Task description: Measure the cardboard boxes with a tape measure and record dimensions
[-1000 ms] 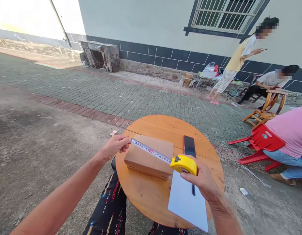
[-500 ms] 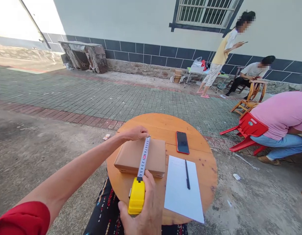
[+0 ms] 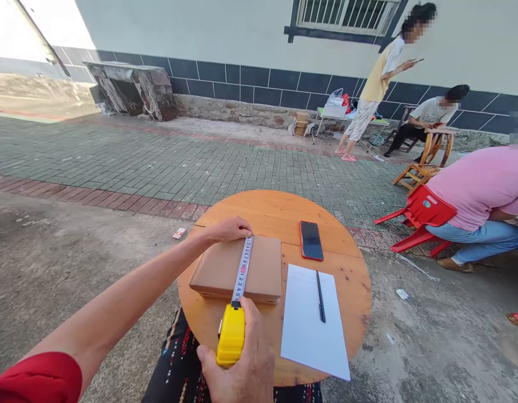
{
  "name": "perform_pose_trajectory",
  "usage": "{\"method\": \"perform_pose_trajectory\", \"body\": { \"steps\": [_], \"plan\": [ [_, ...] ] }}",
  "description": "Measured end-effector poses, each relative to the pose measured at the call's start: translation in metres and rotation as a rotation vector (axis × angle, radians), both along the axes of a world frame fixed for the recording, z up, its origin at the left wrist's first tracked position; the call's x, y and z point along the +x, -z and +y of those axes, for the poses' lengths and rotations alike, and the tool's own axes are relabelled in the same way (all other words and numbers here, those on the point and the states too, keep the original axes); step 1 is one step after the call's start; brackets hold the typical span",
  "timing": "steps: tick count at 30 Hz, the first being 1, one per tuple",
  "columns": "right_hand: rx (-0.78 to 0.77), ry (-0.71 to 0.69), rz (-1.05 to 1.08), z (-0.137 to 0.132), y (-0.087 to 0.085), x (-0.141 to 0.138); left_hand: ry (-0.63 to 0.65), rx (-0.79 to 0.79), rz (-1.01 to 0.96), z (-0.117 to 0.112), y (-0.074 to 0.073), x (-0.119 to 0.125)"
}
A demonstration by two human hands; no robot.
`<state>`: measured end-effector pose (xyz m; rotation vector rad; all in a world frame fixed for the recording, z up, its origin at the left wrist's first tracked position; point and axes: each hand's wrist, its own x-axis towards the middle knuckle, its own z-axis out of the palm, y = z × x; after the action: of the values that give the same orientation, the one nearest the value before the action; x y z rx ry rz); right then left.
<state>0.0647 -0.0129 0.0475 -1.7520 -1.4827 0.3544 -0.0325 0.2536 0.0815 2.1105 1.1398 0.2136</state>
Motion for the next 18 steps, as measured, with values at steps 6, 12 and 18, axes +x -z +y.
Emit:
{"method": "perform_pose_trajectory", "body": {
  "steps": [6,12,18],
  "plan": [
    [-0.031,-0.034,-0.001,-0.007,0.014,0.004,-0.024,-0.011,-0.011,-0.004,0.002,0.001],
    [0.032,-0.083,-0.039,-0.008,0.013,0.005,-0.044,-0.030,-0.011,-0.003,0.006,0.001],
    [-0.019,-0.083,-0.010,-0.010,0.010,0.001,-0.056,-0.046,-0.011,-0.005,0.004,0.000]
  ]
}}
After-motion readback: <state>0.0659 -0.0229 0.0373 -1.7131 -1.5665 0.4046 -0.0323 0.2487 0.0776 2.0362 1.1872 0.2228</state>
